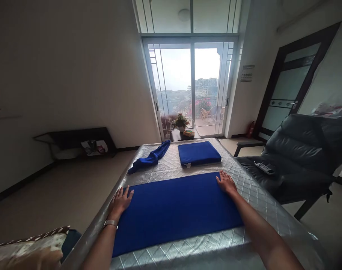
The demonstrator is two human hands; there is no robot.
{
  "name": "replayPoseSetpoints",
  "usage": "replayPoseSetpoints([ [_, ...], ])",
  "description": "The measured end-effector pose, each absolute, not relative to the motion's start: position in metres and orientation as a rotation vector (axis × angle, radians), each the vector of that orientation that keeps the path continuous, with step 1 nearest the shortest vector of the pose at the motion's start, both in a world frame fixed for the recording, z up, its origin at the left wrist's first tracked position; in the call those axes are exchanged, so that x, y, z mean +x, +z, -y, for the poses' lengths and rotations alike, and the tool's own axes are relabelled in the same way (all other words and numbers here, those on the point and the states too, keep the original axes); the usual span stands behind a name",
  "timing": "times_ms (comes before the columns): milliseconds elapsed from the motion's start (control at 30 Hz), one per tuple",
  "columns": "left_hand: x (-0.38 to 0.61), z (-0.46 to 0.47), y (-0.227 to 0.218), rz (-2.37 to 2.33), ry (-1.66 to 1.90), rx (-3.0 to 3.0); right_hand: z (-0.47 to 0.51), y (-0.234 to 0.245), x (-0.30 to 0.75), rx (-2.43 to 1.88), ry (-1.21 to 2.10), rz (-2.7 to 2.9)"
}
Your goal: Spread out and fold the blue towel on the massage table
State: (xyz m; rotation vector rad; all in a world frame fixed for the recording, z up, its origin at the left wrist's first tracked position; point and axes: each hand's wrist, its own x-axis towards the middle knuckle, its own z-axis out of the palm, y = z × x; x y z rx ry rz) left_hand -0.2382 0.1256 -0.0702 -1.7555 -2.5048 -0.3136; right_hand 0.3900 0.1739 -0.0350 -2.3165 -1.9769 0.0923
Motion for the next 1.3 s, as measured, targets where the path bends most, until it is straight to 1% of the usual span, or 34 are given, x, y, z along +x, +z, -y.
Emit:
replayPoseSetpoints([
  [267,-0.223,-0.118,-0.06,2.434,-0.461,-1.759,-0.172,-0.031,0.389,-2.315,0.093,2.001],
  [433,-0.216,-0.105,-0.043,2.227,-0.555,-1.742,-0.17,-0.027,0.387,-2.309,0.119,1.979],
  [567,-0.179,-0.102,-0.033,2.113,-0.614,-1.842,-0.169,-0.026,0.387,-2.302,0.133,1.963],
  [767,-0.071,-0.105,-0.036,1.984,-0.419,-2.308,-0.168,-0.027,0.387,-2.294,0.123,1.962],
  [900,-0.042,-0.104,-0.044,1.979,-0.302,-2.41,-0.168,-0.028,0.387,-2.275,0.108,1.951],
  [1033,-0.071,-0.098,-0.048,2.102,-0.208,-2.35,-0.169,-0.029,0.388,-2.281,0.118,1.958],
  [1300,-0.193,-0.062,-0.05,2.398,-0.169,-1.962,-0.172,-0.033,0.389,-2.273,0.097,1.973],
])
